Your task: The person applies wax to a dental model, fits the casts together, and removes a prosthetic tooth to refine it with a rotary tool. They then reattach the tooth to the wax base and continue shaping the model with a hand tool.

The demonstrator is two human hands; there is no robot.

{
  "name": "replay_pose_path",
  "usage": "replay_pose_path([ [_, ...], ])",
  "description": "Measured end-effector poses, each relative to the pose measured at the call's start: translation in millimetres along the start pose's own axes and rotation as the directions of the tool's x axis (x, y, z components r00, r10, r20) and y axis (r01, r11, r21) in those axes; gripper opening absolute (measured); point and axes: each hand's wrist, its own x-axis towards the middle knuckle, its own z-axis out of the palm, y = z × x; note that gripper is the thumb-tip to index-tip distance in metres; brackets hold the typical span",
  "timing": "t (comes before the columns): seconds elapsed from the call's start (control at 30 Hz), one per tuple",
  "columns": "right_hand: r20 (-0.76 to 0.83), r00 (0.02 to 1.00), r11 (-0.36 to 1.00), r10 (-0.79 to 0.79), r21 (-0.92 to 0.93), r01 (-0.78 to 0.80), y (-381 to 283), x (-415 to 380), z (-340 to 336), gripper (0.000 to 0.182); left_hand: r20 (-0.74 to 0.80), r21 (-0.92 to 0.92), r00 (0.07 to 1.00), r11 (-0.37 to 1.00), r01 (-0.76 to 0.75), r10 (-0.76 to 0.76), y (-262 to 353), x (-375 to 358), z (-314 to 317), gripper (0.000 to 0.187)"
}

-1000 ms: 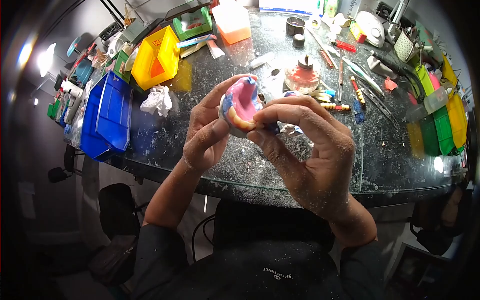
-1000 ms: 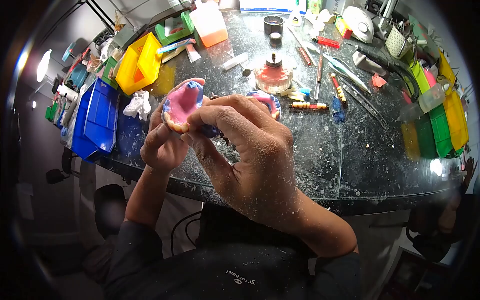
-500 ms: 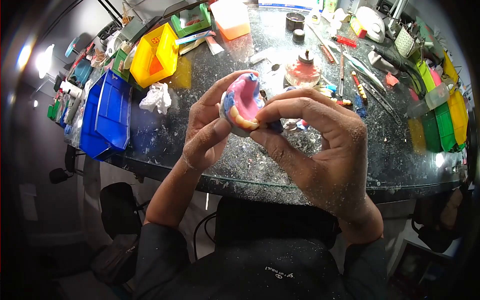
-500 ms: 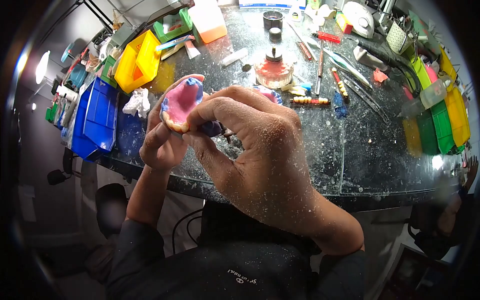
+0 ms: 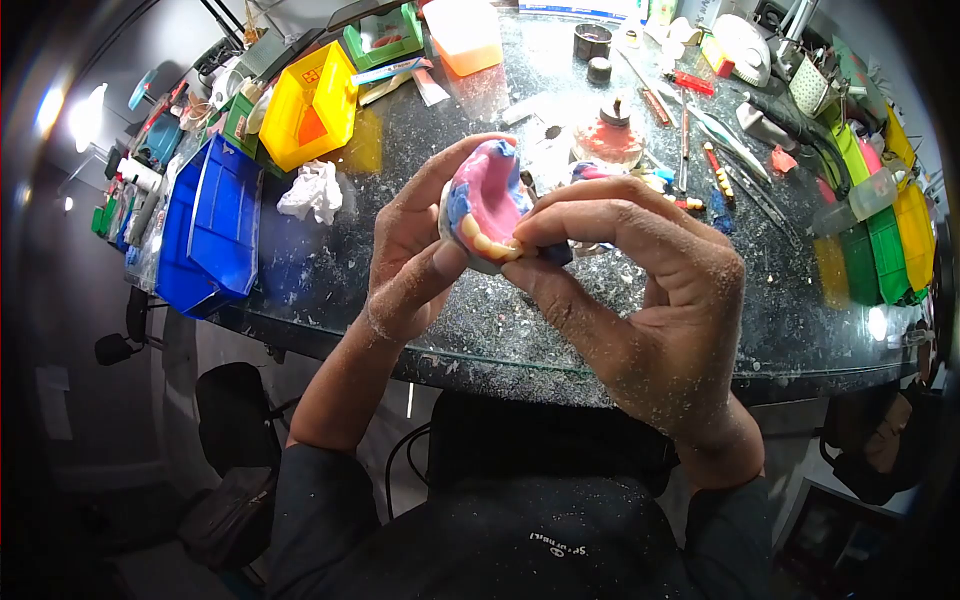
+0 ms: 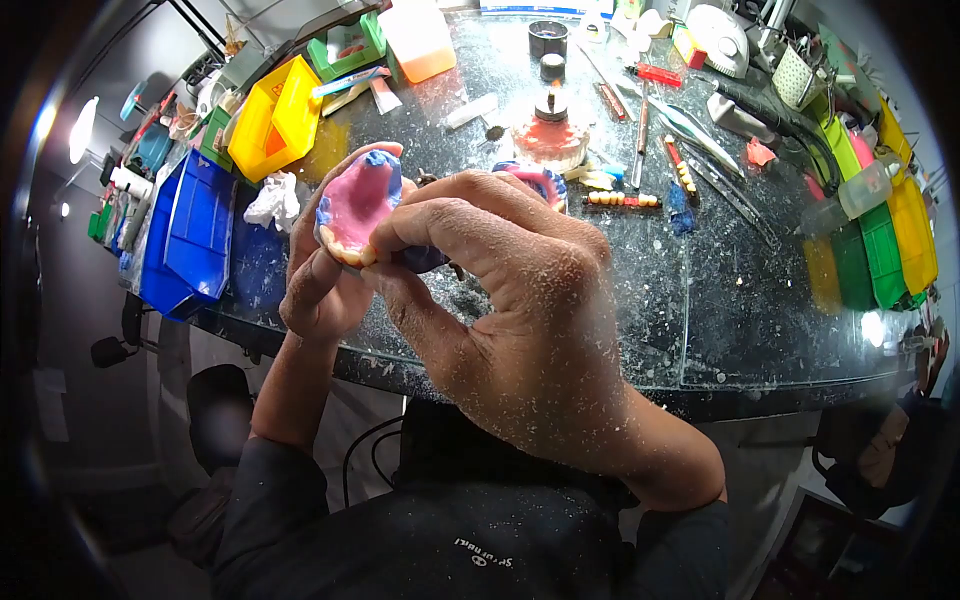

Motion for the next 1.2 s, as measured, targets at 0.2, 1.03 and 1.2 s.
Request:
replay_pose_path([
  [0.2,0.003,1.000,1.000,0.007,0.015,-0.007,0,-2,2,0.018,0.016,-0.022,1.000,1.000,-0.002,0.002,-2,0,-2,0.082],
  [1.03,0.063,0.992,0.976,0.110,0.181,-0.120,19,1,-4,0.027,0.008,-0.304,0.991,0.944,0.128,-0.132,-8,0,3,0.071],
  [1.2,0.070,0.986,0.965,0.153,0.204,-0.164,24,-2,-2,0.023,0.036,-0.280,0.991,0.951,0.133,-0.128,-9,-1,2,0.075],
])
